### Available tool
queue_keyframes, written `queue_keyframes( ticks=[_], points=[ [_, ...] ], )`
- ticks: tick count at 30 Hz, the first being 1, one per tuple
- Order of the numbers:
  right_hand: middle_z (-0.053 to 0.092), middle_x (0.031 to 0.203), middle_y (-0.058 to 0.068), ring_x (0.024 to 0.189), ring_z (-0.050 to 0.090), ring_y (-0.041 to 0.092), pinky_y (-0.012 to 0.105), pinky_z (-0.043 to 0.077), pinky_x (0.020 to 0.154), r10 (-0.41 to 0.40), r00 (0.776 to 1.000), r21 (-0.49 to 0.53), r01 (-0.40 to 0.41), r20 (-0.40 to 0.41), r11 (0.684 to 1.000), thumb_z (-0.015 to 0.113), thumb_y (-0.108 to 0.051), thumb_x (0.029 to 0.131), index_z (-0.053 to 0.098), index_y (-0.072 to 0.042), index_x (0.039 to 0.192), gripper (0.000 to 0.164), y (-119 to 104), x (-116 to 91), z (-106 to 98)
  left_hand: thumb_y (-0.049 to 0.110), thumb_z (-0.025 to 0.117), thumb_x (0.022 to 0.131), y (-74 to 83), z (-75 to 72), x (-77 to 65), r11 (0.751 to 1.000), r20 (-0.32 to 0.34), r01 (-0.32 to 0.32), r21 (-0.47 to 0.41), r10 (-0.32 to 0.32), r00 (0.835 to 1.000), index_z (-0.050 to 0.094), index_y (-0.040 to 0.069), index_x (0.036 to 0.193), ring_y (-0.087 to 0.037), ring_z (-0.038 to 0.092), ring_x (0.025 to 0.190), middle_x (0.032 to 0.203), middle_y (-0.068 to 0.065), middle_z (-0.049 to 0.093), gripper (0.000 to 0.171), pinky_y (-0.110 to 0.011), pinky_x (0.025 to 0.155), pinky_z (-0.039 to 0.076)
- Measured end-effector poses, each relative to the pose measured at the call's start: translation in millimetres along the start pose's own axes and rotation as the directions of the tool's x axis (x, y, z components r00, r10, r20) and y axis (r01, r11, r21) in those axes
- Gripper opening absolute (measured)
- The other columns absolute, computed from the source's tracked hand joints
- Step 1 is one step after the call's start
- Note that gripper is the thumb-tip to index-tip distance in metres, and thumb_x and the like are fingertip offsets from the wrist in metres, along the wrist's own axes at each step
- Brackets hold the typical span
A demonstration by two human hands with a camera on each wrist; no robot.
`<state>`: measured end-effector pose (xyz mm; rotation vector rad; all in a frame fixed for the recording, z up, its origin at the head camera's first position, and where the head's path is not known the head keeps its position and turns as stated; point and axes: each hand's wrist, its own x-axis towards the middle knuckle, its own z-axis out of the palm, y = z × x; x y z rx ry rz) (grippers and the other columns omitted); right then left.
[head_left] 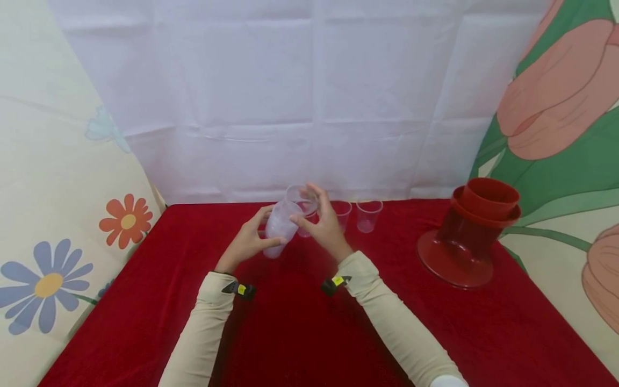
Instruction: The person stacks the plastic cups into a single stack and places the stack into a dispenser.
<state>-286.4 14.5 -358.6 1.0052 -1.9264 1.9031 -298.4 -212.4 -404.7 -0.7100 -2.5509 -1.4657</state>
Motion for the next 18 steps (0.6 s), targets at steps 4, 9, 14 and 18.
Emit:
queue_keyframes(
  ticks=[4,9,14,18],
  points=[
    [0.044,0.143,0.031,0.130,0.046,0.043,0.052,0.031,0.115,0.020,1.000,-0.015,-0.020,0.001,1.000,0.067,0.011,0.088,0.028,0.011,0.147,0.071,-1,0,1,0.019,0.085,0.082,0.8,-0.6,0.7,1.000,0.000,-0.006,-0.007,0.006,1.000,0.039,0.017,0.150,-0.035,0.053,0.123,0.139,-0.013,0.052,0.082,-0.057,0.093,0.052],
    [0.044,0.145,0.029,0.135,0.042,0.040,0.051,0.028,0.118,0.050,0.999,-0.028,-0.050,0.010,0.998,0.068,0.008,0.089,0.029,0.008,0.148,0.071,0,0,1,0.012,0.082,0.083,16.4,-1.8,-1.3,1.000,0.011,0.001,0.011,-0.001,1.000,0.037,0.008,0.150,-0.039,0.052,0.123,0.140,-0.019,0.050,0.081,-0.057,0.093,0.052],
    [0.043,0.147,0.026,0.139,0.039,0.037,0.052,0.025,0.118,0.083,0.996,-0.061,-0.082,0.021,0.995,0.069,0.005,0.089,0.029,0.006,0.149,0.072,7,-1,3,0.009,0.080,0.084,44.5,-4.5,-9.2,1.000,0.021,0.013,0.022,-0.013,1.000,0.038,0.003,0.148,-0.040,0.052,0.122,0.138,-0.021,0.050,0.077,-0.056,0.092,0.053],
    [0.042,0.149,0.024,0.142,0.036,0.036,0.053,0.025,0.118,0.083,0.996,-0.076,-0.081,0.023,0.994,0.070,0.005,0.089,0.028,0.003,0.151,0.075,28,-1,3,0.009,0.080,0.084,43.4,-4.4,-9.9,1.000,0.025,0.014,0.017,-0.014,1.000,0.038,0.004,0.148,-0.040,0.053,0.122,0.139,-0.021,0.050,0.077,-0.055,0.092,0.053]
  ],
)
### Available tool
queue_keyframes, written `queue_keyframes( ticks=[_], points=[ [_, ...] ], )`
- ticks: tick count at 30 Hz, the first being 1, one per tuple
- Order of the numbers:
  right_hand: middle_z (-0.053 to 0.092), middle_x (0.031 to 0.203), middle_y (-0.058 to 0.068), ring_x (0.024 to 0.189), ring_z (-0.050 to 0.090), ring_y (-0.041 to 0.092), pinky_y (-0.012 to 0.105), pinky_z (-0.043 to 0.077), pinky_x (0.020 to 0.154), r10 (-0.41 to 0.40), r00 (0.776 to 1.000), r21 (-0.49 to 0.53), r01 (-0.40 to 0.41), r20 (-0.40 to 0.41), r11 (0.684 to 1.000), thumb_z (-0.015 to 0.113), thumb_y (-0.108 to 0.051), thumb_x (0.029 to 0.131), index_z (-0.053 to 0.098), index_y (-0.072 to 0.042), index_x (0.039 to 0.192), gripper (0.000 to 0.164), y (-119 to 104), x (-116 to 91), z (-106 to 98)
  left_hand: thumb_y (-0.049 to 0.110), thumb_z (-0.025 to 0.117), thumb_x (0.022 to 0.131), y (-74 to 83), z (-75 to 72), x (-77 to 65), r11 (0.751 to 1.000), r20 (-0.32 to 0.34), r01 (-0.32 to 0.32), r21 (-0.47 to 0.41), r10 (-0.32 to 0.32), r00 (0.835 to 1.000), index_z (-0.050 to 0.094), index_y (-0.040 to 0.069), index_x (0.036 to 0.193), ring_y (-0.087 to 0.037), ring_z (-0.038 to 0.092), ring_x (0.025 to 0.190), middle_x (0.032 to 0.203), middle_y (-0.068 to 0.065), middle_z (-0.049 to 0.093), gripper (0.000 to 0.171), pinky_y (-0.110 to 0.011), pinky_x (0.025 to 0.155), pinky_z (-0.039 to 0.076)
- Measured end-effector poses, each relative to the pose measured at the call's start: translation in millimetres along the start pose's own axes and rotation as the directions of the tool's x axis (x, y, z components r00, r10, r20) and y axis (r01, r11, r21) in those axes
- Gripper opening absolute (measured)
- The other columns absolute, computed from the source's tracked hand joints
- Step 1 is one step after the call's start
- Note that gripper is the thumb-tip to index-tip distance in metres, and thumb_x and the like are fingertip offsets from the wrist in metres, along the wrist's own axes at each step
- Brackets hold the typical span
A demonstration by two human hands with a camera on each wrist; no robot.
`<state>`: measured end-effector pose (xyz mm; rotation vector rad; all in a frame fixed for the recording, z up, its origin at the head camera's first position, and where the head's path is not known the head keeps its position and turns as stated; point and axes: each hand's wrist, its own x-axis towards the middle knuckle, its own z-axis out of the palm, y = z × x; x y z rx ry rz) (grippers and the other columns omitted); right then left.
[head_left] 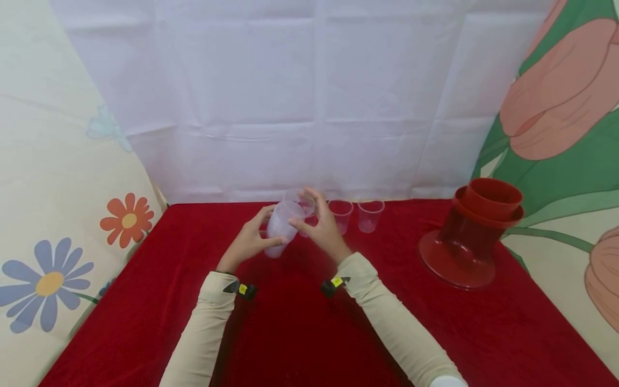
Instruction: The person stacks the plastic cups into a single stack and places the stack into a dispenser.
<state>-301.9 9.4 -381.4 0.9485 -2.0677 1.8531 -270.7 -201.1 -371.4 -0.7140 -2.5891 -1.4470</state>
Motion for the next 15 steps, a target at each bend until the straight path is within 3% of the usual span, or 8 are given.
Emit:
queue_keyframes(
  ticks=[4,11,15],
  points=[
    [0.044,0.149,0.021,0.143,0.036,0.033,0.051,0.026,0.118,-0.012,1.000,0.006,0.012,-0.008,1.000,0.072,0.004,0.087,0.029,0.001,0.151,0.077,16,0,1,0.009,0.080,0.084,-1.6,0.1,-0.1,1.000,0.001,-0.009,-0.006,0.009,1.000,0.038,0.004,0.148,-0.039,0.054,0.121,0.138,-0.021,0.051,0.076,-0.055,0.092,0.053],
    [0.046,0.150,0.014,0.141,0.040,0.025,0.045,0.031,0.117,0.008,1.000,-0.018,-0.009,-0.008,1.000,0.076,-0.006,0.088,0.032,-0.005,0.151,0.077,19,-2,3,0.008,0.080,0.085,-2.0,0.8,0.3,1.000,0.002,-0.021,0.001,0.021,1.000,0.038,0.003,0.148,-0.039,0.053,0.123,0.140,-0.019,0.050,0.076,-0.054,0.094,0.052],
    [0.046,0.150,0.014,0.140,0.041,0.026,0.048,0.032,0.116,0.019,1.000,-0.041,-0.019,0.005,0.999,0.077,-0.012,0.088,0.032,-0.004,0.152,0.078,20,-3,3,0.008,0.080,0.084,-2.6,1.0,1.1,1.000,0.001,-0.020,0.005,0.020,1.000,0.039,0.003,0.147,-0.040,0.052,0.123,0.140,-0.020,0.050,0.075,-0.056,0.093,0.052]
  ],
)
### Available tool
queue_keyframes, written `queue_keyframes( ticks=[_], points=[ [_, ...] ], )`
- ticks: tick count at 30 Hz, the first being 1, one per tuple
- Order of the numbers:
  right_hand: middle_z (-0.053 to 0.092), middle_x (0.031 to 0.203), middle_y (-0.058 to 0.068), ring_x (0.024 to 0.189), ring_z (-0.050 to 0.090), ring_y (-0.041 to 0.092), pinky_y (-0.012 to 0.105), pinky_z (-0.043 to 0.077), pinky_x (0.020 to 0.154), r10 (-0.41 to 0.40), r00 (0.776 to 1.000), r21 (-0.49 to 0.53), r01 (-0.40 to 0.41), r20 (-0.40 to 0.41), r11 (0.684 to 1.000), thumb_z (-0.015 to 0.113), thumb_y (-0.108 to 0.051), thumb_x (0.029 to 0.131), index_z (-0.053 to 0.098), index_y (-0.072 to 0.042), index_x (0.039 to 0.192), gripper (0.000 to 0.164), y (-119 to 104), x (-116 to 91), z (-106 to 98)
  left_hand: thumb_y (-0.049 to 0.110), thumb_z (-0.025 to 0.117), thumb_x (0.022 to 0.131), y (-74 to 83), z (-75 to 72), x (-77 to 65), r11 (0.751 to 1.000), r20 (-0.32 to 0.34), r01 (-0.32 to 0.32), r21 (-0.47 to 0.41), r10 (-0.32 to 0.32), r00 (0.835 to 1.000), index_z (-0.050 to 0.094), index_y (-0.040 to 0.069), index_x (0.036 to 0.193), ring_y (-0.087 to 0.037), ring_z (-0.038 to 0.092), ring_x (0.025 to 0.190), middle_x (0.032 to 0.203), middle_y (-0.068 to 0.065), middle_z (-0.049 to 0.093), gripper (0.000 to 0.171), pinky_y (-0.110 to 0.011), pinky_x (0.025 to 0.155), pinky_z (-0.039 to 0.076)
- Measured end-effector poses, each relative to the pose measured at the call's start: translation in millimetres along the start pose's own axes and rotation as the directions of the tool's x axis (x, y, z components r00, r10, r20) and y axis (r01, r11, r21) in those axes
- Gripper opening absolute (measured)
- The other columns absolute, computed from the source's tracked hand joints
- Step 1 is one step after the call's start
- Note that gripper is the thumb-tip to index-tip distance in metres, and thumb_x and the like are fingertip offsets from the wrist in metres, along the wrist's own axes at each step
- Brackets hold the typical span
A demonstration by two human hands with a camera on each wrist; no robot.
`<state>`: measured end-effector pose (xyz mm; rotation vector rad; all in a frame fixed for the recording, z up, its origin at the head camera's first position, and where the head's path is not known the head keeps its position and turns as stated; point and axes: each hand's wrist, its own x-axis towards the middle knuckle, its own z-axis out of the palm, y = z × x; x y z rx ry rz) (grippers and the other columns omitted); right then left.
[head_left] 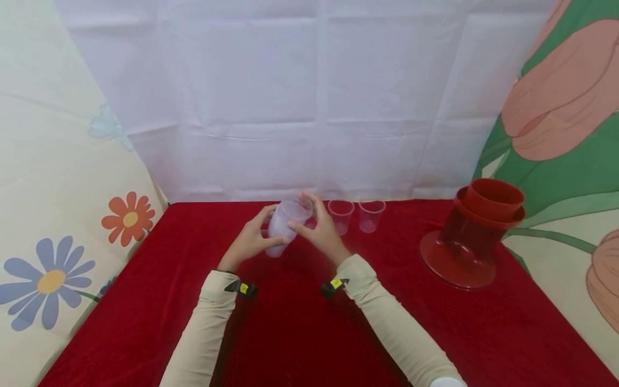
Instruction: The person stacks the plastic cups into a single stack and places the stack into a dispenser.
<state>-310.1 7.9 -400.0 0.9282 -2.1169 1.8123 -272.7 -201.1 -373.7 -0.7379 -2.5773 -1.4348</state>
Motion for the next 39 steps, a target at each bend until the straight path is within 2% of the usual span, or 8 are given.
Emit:
queue_keyframes(
  ticks=[3,8,11,15,20,27,36,39],
  points=[
    [0.046,0.150,0.012,0.140,0.040,0.026,0.050,0.031,0.116,0.010,1.000,-0.008,-0.010,0.009,1.000,0.076,-0.015,0.089,0.032,-0.005,0.152,0.078,1,0,0,0.008,0.081,0.084,-7.9,1.3,2.8,1.000,-0.001,0.002,0.001,-0.002,1.000,0.039,0.003,0.148,-0.041,0.052,0.123,0.140,-0.020,0.049,0.077,-0.058,0.093,0.051],
    [0.044,0.152,0.009,0.144,0.036,0.025,0.049,0.031,0.116,0.031,0.999,0.001,-0.031,0.032,1.000,0.077,-0.023,0.089,0.031,-0.009,0.153,0.079,5,-1,1,0.011,0.082,0.083,-35.4,5.8,9.0,1.000,-0.011,0.005,0.004,-0.005,1.000,0.037,0.007,0.150,-0.040,0.051,0.125,0.142,-0.019,0.048,0.081,-0.059,0.093,0.051],
    [0.042,0.154,0.010,0.144,0.035,0.025,0.049,0.033,0.115,0.039,0.998,0.008,-0.040,0.044,0.999,0.077,-0.029,0.089,0.031,-0.009,0.153,0.081,6,-2,1,0.014,0.083,0.082,-41.8,6.1,9.4,1.000,-0.017,0.002,-0.002,-0.002,1.000,0.036,0.011,0.151,-0.038,0.051,0.124,0.142,-0.016,0.049,0.083,-0.059,0.093,0.051],
    [0.040,0.154,0.010,0.138,0.040,0.028,0.055,0.038,0.110,0.048,0.997,0.000,-0.048,0.052,0.999,0.076,-0.034,0.089,0.034,-0.010,0.152,0.080,9,-2,1,0.018,0.084,0.082,-43.2,6.1,8.7,1.000,-0.022,0.000,-0.015,-0.001,1.000,0.038,0.015,0.150,-0.035,0.053,0.123,0.140,-0.012,0.051,0.083,-0.058,0.092,0.052],
    [0.040,0.153,0.010,0.133,0.044,0.032,0.062,0.041,0.104,0.063,0.996,-0.001,-0.063,0.067,0.998,0.076,-0.028,0.089,0.034,-0.010,0.152,0.078,11,-3,1,0.022,0.085,0.082,-42.0,5.5,8.7,1.000,-0.019,0.003,-0.016,-0.004,1.000,0.040,0.018,0.149,-0.032,0.053,0.123,0.140,-0.010,0.051,0.081,-0.058,0.093,0.052],
    [0.040,0.151,0.009,0.132,0.043,0.035,0.062,0.042,0.103,0.070,0.994,-0.009,-0.069,0.083,0.998,0.077,-0.023,0.089,0.034,-0.012,0.153,0.078,14,-6,-1,0.024,0.084,0.082,-42.1,5.9,9.3,1.000,-0.015,0.004,-0.002,-0.004,1.000,0.040,0.019,0.149,-0.032,0.053,0.123,0.139,-0.009,0.051,0.081,-0.058,0.093,0.052],
    [0.043,0.145,0.011,0.127,0.047,0.040,0.064,0.046,0.096,0.064,0.993,0.025,-0.067,0.102,0.997,0.079,-0.041,0.086,0.036,-0.017,0.151,0.081,18,-10,-2,0.019,0.085,0.081,-41.6,6.7,9.4,1.000,-0.018,0.003,-0.009,-0.003,1.000,0.039,0.017,0.149,-0.035,0.053,0.123,0.139,-0.011,0.051,0.082,-0.058,0.091,0.053],
    [0.044,0.143,0.012,0.126,0.047,0.042,0.065,0.047,0.095,0.064,0.993,0.036,-0.068,0.104,0.997,0.078,-0.048,0.084,0.037,-0.017,0.150,0.084,19,-9,-2,0.014,0.084,0.081,-34.6,6.5,8.8,1.000,-0.017,0.008,-0.001,-0.008,1.000,0.038,0.012,0.150,-0.037,0.052,0.123,0.140,-0.015,0.050,0.082,-0.057,0.091,0.053]
  ],
)
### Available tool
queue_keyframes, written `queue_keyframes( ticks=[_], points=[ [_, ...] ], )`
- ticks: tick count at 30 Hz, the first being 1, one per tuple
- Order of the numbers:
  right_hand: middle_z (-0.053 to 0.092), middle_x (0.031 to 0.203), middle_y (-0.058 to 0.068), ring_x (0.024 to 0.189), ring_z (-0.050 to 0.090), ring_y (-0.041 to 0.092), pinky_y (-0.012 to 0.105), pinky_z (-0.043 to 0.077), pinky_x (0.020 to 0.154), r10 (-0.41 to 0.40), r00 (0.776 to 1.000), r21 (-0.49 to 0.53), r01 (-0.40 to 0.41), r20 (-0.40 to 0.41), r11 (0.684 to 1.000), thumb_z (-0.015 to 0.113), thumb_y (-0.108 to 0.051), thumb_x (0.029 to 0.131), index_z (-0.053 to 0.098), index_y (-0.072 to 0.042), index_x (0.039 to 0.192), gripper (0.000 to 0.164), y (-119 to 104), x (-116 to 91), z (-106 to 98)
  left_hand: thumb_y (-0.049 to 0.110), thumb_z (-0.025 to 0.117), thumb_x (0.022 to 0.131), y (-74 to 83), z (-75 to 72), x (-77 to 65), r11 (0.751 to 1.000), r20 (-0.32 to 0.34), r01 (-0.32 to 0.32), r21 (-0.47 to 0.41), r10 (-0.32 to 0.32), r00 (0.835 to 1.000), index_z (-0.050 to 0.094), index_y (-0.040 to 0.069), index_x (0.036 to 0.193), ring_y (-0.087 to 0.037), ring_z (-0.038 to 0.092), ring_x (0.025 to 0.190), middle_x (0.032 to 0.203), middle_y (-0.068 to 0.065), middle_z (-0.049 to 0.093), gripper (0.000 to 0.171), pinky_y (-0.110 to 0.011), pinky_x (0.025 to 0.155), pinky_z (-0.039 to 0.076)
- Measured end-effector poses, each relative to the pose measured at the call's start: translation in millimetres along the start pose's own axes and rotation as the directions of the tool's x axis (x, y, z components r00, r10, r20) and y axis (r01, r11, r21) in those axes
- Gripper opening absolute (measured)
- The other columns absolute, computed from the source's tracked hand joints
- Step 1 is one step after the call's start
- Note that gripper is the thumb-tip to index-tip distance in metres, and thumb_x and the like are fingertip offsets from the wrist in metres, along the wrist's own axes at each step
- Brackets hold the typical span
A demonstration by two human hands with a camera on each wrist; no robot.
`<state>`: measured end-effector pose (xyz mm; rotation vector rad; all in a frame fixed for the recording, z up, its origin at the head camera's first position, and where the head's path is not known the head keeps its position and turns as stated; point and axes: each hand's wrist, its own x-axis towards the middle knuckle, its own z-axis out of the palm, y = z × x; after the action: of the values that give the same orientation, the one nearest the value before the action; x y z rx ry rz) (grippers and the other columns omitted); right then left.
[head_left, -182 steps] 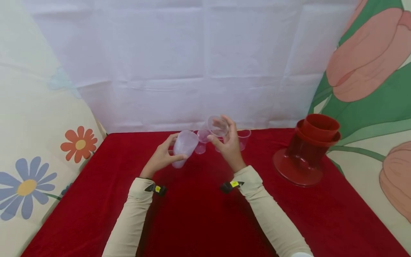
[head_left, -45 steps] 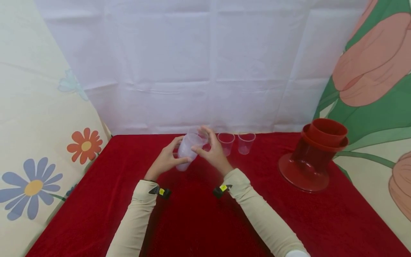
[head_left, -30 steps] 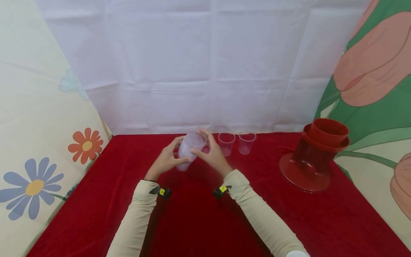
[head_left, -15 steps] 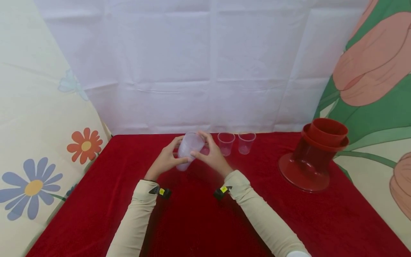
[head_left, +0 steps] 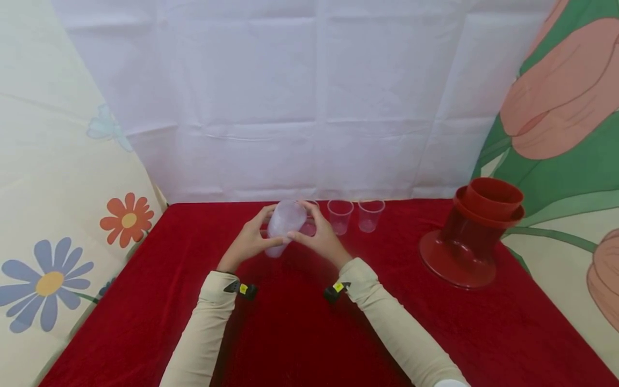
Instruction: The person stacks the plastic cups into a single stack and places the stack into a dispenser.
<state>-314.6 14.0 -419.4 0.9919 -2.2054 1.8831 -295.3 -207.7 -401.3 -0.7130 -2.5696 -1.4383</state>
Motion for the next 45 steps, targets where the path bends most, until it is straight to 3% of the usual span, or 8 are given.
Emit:
queue_keyframes(
  ticks=[5,8,11,19,25,29,45],
  points=[
    [0.044,0.143,0.010,0.127,0.047,0.040,0.065,0.047,0.095,0.014,1.000,-0.011,-0.014,0.004,1.000,0.079,-0.048,0.084,0.037,-0.019,0.150,0.084,0,0,-1,0.010,0.082,0.082,3.3,0.1,-0.5,1.000,0.007,0.008,0.012,-0.008,1.000,0.037,0.008,0.150,-0.039,0.052,0.123,0.140,-0.019,0.049,0.081,-0.055,0.092,0.053],
    [0.044,0.142,0.009,0.127,0.045,0.040,0.065,0.047,0.095,0.023,1.000,-0.019,-0.023,0.007,1.000,0.079,-0.044,0.084,0.037,-0.020,0.150,0.082,-1,-1,-1,0.013,0.083,0.082,-6.8,1.0,0.4,1.000,0.004,0.004,0.005,-0.004,1.000,0.036,0.012,0.151,-0.037,0.052,0.123,0.140,-0.016,0.050,0.083,-0.057,0.092,0.053],
    [0.045,0.142,0.008,0.127,0.046,0.039,0.064,0.047,0.095,0.020,1.000,-0.018,-0.020,0.004,1.000,0.079,-0.038,0.086,0.037,-0.021,0.149,0.078,-2,-1,-1,0.017,0.084,0.081,-7.2,0.0,-0.1,1.000,0.003,0.002,-0.008,-0.002,1.000,0.038,0.016,0.150,-0.035,0.053,0.122,0.139,-0.013,0.051,0.083,-0.058,0.092,0.052],
    [0.045,0.149,0.013,0.134,0.045,0.030,0.060,0.040,0.106,-0.043,0.997,-0.042,0.040,-0.064,0.998,0.076,-0.008,0.087,0.034,-0.009,0.151,0.076,-4,2,-4,0.023,0.084,0.082,-2.9,-2.2,0.1,1.000,0.004,0.006,-0.011,-0.006,1.000,0.039,0.019,0.149,-0.033,0.053,0.122,0.140,-0.011,0.051,0.081,-0.057,0.092,0.052],
    [0.044,0.146,0.025,0.132,0.044,0.043,0.061,0.039,0.105,-0.094,0.990,-0.030,0.091,-0.103,0.995,0.073,0.003,0.086,0.032,0.002,0.150,0.075,-27,-3,-9,0.024,0.085,0.082,-5.4,-1.2,-0.9,1.000,0.000,0.011,0.004,-0.011,1.000,0.039,0.018,0.149,-0.033,0.054,0.121,0.139,-0.012,0.052,0.081,-0.055,0.091,0.054],
    [0.045,0.144,0.027,0.130,0.044,0.048,0.061,0.041,0.104,-0.134,0.984,-0.037,0.130,-0.119,0.991,0.072,0.004,0.087,0.032,0.005,0.149,0.074,-41,-6,-14,0.023,0.085,0.081,-5.0,-0.9,-1.2,1.000,-0.005,0.004,0.009,-0.004,1.000,0.040,0.018,0.148,-0.034,0.054,0.122,0.139,-0.014,0.052,0.081,-0.054,0.091,0.054],
    [0.045,0.142,0.030,0.129,0.044,0.049,0.066,0.039,0.103,-0.177,0.975,-0.046,0.172,-0.133,0.984,0.071,0.010,0.085,0.033,0.006,0.149,0.074,-36,-7,-26,0.022,0.086,0.080,-7.2,-0.3,0.0,1.000,-0.012,-0.011,0.004,0.011,1.000,0.041,0.017,0.147,-0.033,0.056,0.120,0.136,-0.013,0.054,0.081,-0.054,0.090,0.054]
  ],
)
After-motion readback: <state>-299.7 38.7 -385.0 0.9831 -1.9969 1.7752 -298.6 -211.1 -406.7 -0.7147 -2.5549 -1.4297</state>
